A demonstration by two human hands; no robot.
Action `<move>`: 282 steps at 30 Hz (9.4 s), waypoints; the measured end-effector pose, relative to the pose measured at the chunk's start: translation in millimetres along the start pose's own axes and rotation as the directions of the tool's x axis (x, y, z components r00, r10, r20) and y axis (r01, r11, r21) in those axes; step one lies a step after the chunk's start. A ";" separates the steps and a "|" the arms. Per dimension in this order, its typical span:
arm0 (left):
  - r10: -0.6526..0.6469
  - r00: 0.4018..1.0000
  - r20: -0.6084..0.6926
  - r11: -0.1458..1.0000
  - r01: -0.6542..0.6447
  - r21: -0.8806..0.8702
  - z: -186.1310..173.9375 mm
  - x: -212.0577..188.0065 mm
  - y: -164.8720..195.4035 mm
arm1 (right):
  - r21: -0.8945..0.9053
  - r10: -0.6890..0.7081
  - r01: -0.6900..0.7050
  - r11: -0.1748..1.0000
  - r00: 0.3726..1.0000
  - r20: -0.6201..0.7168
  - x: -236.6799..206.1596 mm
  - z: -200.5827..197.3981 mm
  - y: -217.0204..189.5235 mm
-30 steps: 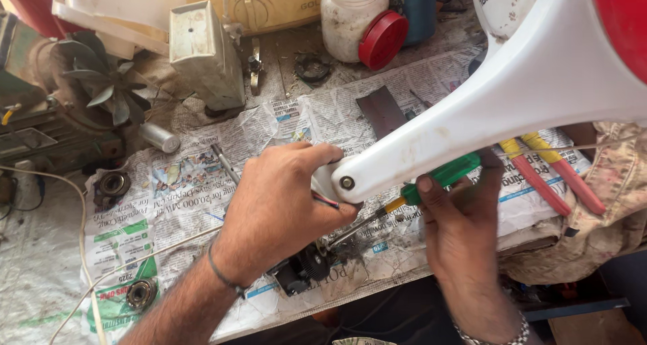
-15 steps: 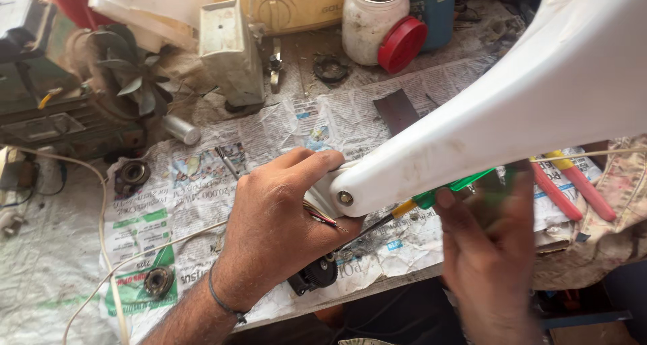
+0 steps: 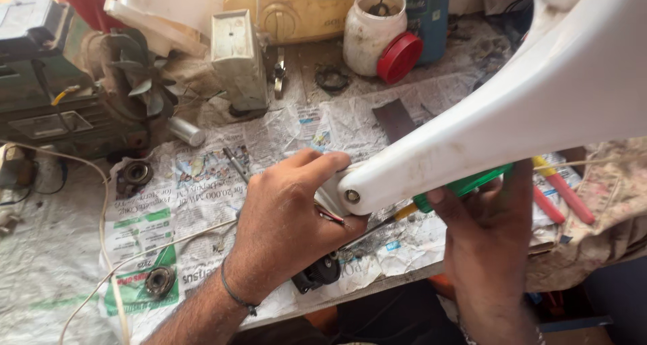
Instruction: The person assembles a ceiling fan motor into its housing, aligns the shaft, and secures it with a screw. They then connect multiple colored wires to the motor terminals and tighten the connections with a screwdriver.
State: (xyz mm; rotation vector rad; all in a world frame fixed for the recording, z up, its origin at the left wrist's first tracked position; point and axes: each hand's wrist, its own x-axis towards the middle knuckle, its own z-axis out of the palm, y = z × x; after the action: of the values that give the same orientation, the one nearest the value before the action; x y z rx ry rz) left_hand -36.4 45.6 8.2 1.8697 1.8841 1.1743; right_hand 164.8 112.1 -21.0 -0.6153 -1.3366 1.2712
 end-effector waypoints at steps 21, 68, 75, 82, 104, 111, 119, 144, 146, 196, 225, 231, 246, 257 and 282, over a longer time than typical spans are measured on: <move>-0.115 0.991 0.073 0.993 0.116 -0.015 -6.2 4.6 5.0 | -0.030 0.107 -0.110 0.994 0.990 -0.087 1.6 -13.3 18.3; -0.088 0.994 0.067 0.995 0.091 -0.042 -3.7 4.2 4.0 | -0.030 0.144 -0.148 0.988 0.982 -0.123 -6.8 -21.0 14.7; -0.071 0.996 0.063 0.996 0.074 -0.044 0.0 2.6 1.9 | 0.130 0.172 -0.167 0.977 0.985 -0.028 -5.5 -25.0 11.7; -0.068 0.996 0.049 0.997 0.070 -0.041 -0.9 2.2 3.8 | -0.114 0.059 -0.065 0.991 0.996 -0.062 -1.8 -13.1 10.6; -0.048 0.999 0.015 0.998 0.048 0.048 10.8 9.5 0.8 | 0.089 0.306 -0.300 0.950 0.950 -0.065 6.9 -40.2 43.9; -0.026 0.998 0.063 0.993 0.019 0.113 18.4 15.4 -10.1 | 0.043 0.318 -0.316 0.948 0.933 -0.167 5.0 -41.6 51.9; -0.239 0.919 0.314 0.923 0.115 0.367 2.6 13.2 -18.5 | 0.139 0.158 -0.143 0.980 0.982 -0.107 -12.4 -45.0 44.6; -0.354 0.911 0.214 0.908 0.279 0.313 6.2 10.6 -7.3 | 0.077 0.055 -0.052 0.996 0.998 -0.035 -12.4 -28.8 25.6; -0.357 0.910 0.210 0.909 0.286 0.304 6.0 10.8 -6.8 | 0.083 0.047 -0.044 0.996 0.998 -0.037 -13.1 -28.0 25.3; 0.042 0.971 -0.235 0.986 -0.003 0.164 29.5 -52.3 4.6 | -0.835 0.091 0.122 0.536 0.975 0.201 -37.5 -74.8 49.1; 0.050 0.861 -0.506 0.999 -0.052 0.010 70.3 -81.6 -11.7 | 0.161 0.827 -0.875 0.456 0.484 0.287 -7.9 -3.9 92.4; 0.028 0.878 -0.477 0.998 -0.053 -0.039 51.7 -75.0 -16.9 | -0.468 0.769 -0.626 0.624 0.598 0.226 -16.4 -16.4 78.3; 0.033 0.961 -0.274 0.999 -0.033 0.004 35.0 -84.5 -1.3 | -0.755 0.113 0.299 0.584 0.891 0.440 -40.4 8.5 26.1; -0.195 0.848 -0.492 0.968 0.084 -0.238 25.4 -59.7 7.1 | -0.708 -0.030 0.305 0.637 0.927 0.373 -7.6 18.7 -8.2; 0.325 0.878 -0.352 0.944 -0.322 0.067 10.6 -63.4 24.8 | -0.580 -0.050 0.461 0.672 0.809 0.585 -13.2 1.2 -25.6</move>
State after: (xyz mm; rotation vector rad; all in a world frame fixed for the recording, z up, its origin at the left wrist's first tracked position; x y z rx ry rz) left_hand -1.5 -12.4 -4.9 2.1547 1.7797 1.7234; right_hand 174.7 92.6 -2.2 -0.5553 -2.3453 0.6461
